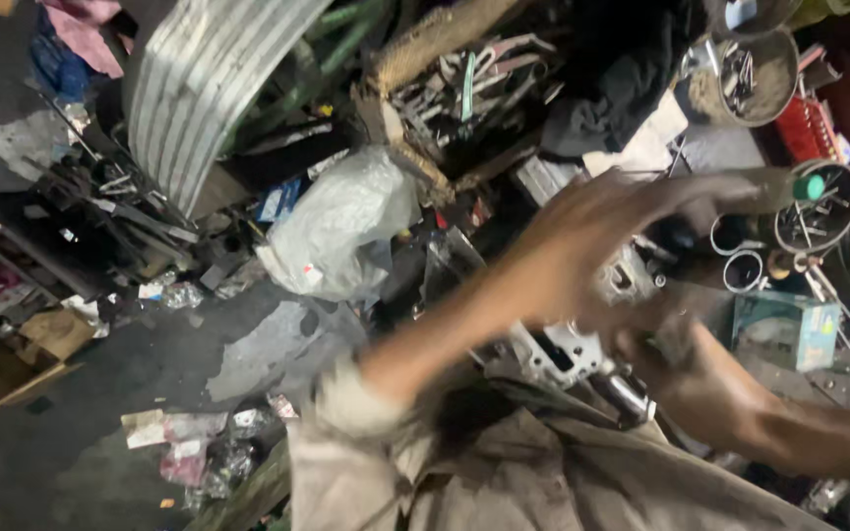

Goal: The person assembles a metallic engine component clamped in a bench vise. They insert small metal pins into holes, use a T-handle tool to tap them into place, and repeatedly adjust the part's orientation to access different holes.

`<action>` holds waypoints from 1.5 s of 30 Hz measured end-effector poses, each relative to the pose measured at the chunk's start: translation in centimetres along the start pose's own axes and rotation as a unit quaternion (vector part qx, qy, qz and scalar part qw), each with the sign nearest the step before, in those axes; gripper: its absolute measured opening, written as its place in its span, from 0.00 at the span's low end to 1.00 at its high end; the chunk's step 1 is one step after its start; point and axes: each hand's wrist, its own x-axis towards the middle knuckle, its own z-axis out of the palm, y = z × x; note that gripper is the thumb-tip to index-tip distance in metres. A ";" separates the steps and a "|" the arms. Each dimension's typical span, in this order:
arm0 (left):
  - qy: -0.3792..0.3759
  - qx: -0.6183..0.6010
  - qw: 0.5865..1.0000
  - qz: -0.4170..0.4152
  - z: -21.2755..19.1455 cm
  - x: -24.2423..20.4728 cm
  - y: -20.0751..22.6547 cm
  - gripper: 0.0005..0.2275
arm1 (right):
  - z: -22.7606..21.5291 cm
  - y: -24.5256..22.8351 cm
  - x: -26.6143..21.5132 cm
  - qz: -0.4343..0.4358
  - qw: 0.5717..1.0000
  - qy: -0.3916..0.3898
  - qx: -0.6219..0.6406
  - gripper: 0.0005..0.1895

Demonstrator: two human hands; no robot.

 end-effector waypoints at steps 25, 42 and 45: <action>0.095 0.219 0.965 -0.112 2.2 -16.7 12.4 0.29 | 3.4 -7.2 -2.8 -0.192 0.668 -0.069 -0.716 0.33; -0.452 -0.148 0.867 -0.145 4.0 12.0 -0.1 0.33 | 2.9 -3.0 -2.1 0.117 0.937 0.029 0.329 0.18; -0.281 -0.167 0.944 -0.033 2.1 10.7 2.8 0.33 | 1.1 0.3 -1.9 0.083 0.913 0.012 0.398 0.22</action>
